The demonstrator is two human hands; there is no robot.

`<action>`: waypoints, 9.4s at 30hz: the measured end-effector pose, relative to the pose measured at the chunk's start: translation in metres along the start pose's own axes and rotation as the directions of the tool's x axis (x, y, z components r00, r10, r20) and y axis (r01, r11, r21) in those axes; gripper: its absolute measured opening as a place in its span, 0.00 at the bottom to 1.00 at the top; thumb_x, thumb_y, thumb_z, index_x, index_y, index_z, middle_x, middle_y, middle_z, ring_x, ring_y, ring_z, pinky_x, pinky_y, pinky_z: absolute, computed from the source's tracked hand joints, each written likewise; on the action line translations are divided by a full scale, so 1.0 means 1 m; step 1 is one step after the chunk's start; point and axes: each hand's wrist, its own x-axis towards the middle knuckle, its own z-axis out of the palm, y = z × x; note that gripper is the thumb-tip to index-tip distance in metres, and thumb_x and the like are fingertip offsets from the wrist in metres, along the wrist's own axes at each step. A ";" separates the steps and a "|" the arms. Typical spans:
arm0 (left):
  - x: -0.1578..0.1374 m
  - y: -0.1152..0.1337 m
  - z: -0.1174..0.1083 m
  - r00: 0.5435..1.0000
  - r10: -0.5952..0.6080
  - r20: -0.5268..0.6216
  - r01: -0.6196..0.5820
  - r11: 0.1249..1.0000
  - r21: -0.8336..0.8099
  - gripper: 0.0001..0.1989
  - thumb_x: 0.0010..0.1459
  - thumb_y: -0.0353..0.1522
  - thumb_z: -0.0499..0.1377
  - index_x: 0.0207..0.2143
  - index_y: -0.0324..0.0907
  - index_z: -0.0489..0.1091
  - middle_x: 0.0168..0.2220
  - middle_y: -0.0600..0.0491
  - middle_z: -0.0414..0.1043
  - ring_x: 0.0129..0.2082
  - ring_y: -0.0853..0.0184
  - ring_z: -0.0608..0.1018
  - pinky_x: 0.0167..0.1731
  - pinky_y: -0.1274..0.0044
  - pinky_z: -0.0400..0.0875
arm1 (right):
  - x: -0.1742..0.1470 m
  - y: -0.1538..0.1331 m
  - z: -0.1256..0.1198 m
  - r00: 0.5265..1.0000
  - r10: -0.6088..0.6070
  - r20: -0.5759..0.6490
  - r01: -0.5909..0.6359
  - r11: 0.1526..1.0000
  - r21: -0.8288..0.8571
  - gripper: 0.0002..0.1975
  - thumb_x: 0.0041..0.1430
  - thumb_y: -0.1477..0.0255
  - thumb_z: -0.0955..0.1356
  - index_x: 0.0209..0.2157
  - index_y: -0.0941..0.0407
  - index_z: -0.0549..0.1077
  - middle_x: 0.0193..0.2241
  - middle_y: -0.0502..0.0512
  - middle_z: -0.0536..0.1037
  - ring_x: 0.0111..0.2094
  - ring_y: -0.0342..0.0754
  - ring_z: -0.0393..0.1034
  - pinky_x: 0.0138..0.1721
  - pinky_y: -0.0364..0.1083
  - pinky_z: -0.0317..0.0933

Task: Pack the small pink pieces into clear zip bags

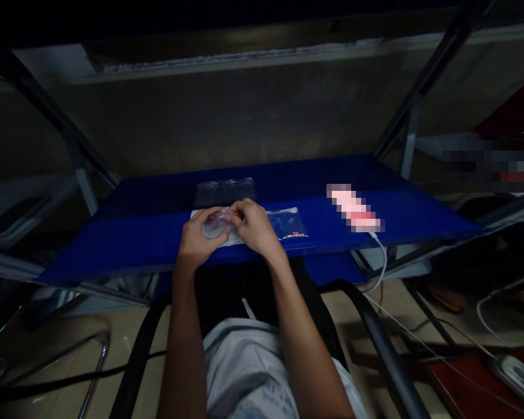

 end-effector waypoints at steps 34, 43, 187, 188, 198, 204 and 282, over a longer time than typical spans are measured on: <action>-0.005 -0.008 -0.025 0.962 -0.263 -0.069 0.228 0.918 -0.324 0.23 0.49 0.39 0.72 0.45 0.41 0.73 0.38 0.50 0.79 0.35 0.68 0.79 0.35 0.78 0.72 | 0.003 0.043 0.033 0.994 0.038 0.105 0.000 0.939 -0.344 0.10 0.66 0.77 0.67 0.43 0.56 0.82 0.39 0.60 0.79 0.40 0.50 0.72 0.42 0.44 0.59; -0.011 -0.026 -0.026 0.961 -0.275 -0.037 0.262 0.942 -0.209 0.24 0.49 0.43 0.72 0.43 0.41 0.73 0.35 0.51 0.77 0.32 0.68 0.77 0.31 0.78 0.72 | 0.002 0.032 0.036 0.990 0.053 0.132 0.013 0.891 -0.453 0.09 0.69 0.75 0.66 0.44 0.56 0.79 0.42 0.61 0.77 0.45 0.53 0.72 0.44 0.46 0.61; -0.009 -0.016 -0.028 0.950 -0.305 0.063 0.301 0.849 -0.434 0.22 0.50 0.38 0.72 0.46 0.40 0.74 0.38 0.48 0.81 0.35 0.65 0.81 0.33 0.77 0.76 | 0.040 0.040 0.035 0.951 -0.068 0.303 0.162 0.940 -0.299 0.09 0.60 0.81 0.68 0.36 0.58 0.81 0.34 0.58 0.82 0.37 0.48 0.75 0.39 0.43 0.59; -0.009 -0.017 -0.029 0.950 -0.307 0.061 0.303 0.849 -0.432 0.22 0.50 0.38 0.73 0.45 0.40 0.74 0.38 0.48 0.80 0.35 0.66 0.81 0.33 0.77 0.76 | 0.040 0.041 0.037 0.949 -0.071 0.308 0.177 0.927 -0.331 0.09 0.61 0.80 0.68 0.37 0.58 0.81 0.36 0.59 0.81 0.38 0.49 0.75 0.40 0.43 0.59; -0.009 -0.017 -0.032 0.949 -0.306 0.073 0.306 0.846 -0.437 0.22 0.50 0.37 0.73 0.45 0.39 0.74 0.36 0.49 0.80 0.36 0.65 0.81 0.35 0.76 0.77 | 0.041 0.041 0.045 0.943 -0.055 0.329 0.200 0.883 -0.424 0.08 0.64 0.80 0.67 0.39 0.60 0.80 0.40 0.64 0.81 0.41 0.50 0.75 0.42 0.43 0.60; -0.009 -0.018 -0.030 0.951 -0.300 0.073 0.302 0.852 -0.427 0.21 0.51 0.37 0.72 0.45 0.39 0.74 0.38 0.48 0.81 0.37 0.64 0.82 0.36 0.76 0.77 | 0.043 0.032 0.029 0.977 -0.040 0.211 0.078 0.982 -0.174 0.09 0.60 0.82 0.67 0.35 0.59 0.79 0.32 0.56 0.82 0.34 0.47 0.74 0.39 0.43 0.61; 0.006 0.018 0.008 0.969 -0.225 -0.097 0.113 0.761 -0.639 0.10 0.61 0.39 0.66 0.35 0.42 0.73 0.27 0.55 0.76 0.26 0.71 0.77 0.29 0.80 0.71 | -0.005 -0.002 -0.002 0.991 0.133 -0.028 -0.100 0.856 0.507 0.21 0.52 0.51 0.76 0.33 0.55 0.77 0.26 0.51 0.76 0.27 0.46 0.67 0.28 0.45 0.58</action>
